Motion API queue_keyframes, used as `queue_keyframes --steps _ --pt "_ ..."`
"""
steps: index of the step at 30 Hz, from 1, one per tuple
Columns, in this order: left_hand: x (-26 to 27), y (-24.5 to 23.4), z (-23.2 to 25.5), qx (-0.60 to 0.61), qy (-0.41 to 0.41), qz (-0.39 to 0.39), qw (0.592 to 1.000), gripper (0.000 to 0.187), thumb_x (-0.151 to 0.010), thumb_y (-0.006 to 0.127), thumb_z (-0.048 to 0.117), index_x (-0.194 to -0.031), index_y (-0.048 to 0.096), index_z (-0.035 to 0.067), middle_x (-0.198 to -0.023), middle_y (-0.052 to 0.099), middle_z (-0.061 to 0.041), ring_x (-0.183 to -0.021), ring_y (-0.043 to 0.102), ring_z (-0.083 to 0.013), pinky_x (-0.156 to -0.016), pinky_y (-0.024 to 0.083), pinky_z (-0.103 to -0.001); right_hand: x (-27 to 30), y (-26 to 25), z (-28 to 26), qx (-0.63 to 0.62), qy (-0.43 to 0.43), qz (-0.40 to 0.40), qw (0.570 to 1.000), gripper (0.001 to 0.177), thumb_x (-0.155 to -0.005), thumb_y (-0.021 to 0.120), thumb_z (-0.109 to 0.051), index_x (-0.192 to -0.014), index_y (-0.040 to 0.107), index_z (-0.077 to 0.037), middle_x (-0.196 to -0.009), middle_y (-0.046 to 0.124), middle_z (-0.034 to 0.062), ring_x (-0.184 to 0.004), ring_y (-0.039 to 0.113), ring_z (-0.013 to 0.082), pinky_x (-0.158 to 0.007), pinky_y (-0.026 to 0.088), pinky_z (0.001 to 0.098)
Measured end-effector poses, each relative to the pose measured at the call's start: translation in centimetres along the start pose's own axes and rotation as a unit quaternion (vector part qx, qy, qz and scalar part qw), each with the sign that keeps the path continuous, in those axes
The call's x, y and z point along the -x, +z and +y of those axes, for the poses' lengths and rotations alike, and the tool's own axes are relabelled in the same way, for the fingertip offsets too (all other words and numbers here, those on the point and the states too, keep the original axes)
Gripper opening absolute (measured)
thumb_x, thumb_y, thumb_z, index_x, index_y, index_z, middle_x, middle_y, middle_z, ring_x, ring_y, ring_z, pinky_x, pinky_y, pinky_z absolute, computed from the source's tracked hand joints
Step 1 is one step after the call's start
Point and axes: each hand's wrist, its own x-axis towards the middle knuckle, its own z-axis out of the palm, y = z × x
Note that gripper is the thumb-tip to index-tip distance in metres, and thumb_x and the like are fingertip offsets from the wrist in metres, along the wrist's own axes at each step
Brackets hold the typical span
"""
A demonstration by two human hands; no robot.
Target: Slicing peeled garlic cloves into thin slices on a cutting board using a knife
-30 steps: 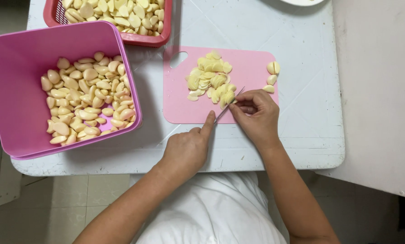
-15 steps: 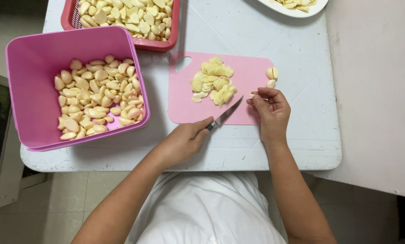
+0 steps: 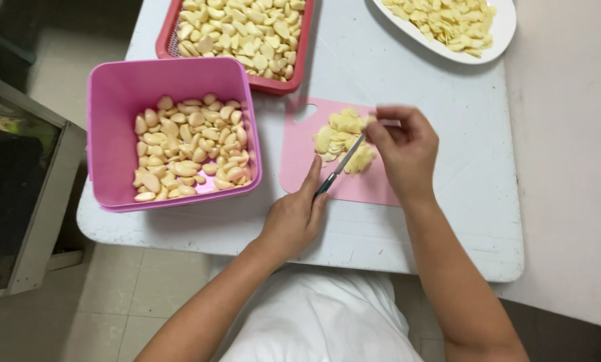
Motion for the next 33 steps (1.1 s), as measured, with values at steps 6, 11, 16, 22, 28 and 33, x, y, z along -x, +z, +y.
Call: queue_keyframes --steps 6,11,16,22,28,33 --pt "-0.7 1.1 -1.5 -0.038 -0.064 -0.026 0.997 0.073 -0.108 0.041 0.034 -0.172 0.009 0.022 -0.088 0.073 -0.025 -0.078 0.064 -0.0567 -0.07 0.048 -0.06 -9.3 8.3 -5.1 0.063 -0.153 -0.169 0.972 0.036 -0.099 0.082 -0.017 -0.127 0.066 -0.001 -0.127 0.073 0.0151 -0.11 0.076 0.0219 -0.099 0.068 0.0326" --pt "-0.4 1.3 -2.3 -0.038 -0.05 -0.024 0.998 0.073 -0.108 0.043 0.035 -0.172 0.01 0.022 -0.087 0.073 -0.025 -0.075 0.065 -0.0549 -0.067 0.048 -0.061 -12.0 4.9 -7.9 0.19 -0.203 -0.206 0.938 0.035 -0.105 0.082 -0.011 -0.134 0.064 -0.004 -0.127 0.067 0.0096 -0.118 0.066 0.0284 -0.098 0.062 0.0367" --pt "-0.5 0.9 -1.6 -0.05 -0.073 -0.053 0.995 0.073 -0.108 0.04 0.037 -0.173 0.007 0.024 -0.08 0.069 -0.021 -0.073 0.064 -0.053 -0.067 0.046 -0.059 -11.2 -5.6 -5.9 0.304 -0.209 -0.181 0.912 0.009 -0.108 0.076 0.003 -0.116 0.081 0.001 -0.105 0.079 0.0075 -0.094 0.07 0.0123 -0.085 0.058 0.0264" --pt "-0.1 0.4 -1.0 -0.01 -0.008 -0.007 1.0 0.069 -0.108 0.047 0.027 -0.172 0.021 0.014 -0.092 0.076 -0.032 -0.084 0.073 -0.0547 -0.07 0.058 -0.059 -6.6 -13.6 3.5 0.471 0.002 -0.109 0.875 0.012 -0.099 0.086 -0.027 -0.109 0.084 -0.02 -0.088 0.078 0.0061 -0.079 0.075 0.0256 -0.07 0.056 0.0381" --pt "0.0 0.7 -1.1 -0.014 -0.014 0.003 1.0 0.067 -0.11 0.044 0.027 -0.171 0.022 0.013 -0.085 0.078 -0.024 -0.074 0.075 -0.0446 -0.065 0.059 -0.05 -4.1 -13.0 5.7 0.452 0.021 -0.113 0.885 0.031 -0.087 0.087 -0.019 -0.117 0.082 -0.012 -0.106 0.077 0.0106 -0.089 0.077 0.0263 -0.071 0.06 0.0374" --pt "0.0 1.0 -1.5 -0.014 0.001 0.014 1.0 0.067 -0.11 0.045 0.025 -0.171 0.022 0.011 -0.084 0.077 -0.02 -0.069 0.073 -0.0406 -0.061 0.057 -0.048 -3.2 -12.4 4.8 0.37 0.022 -0.138 0.918 0.037 -0.085 0.082 -0.007 -0.122 0.08 -0.003 -0.106 0.073 0.0175 -0.102 0.074 0.0339 -0.084 0.062 0.0391"
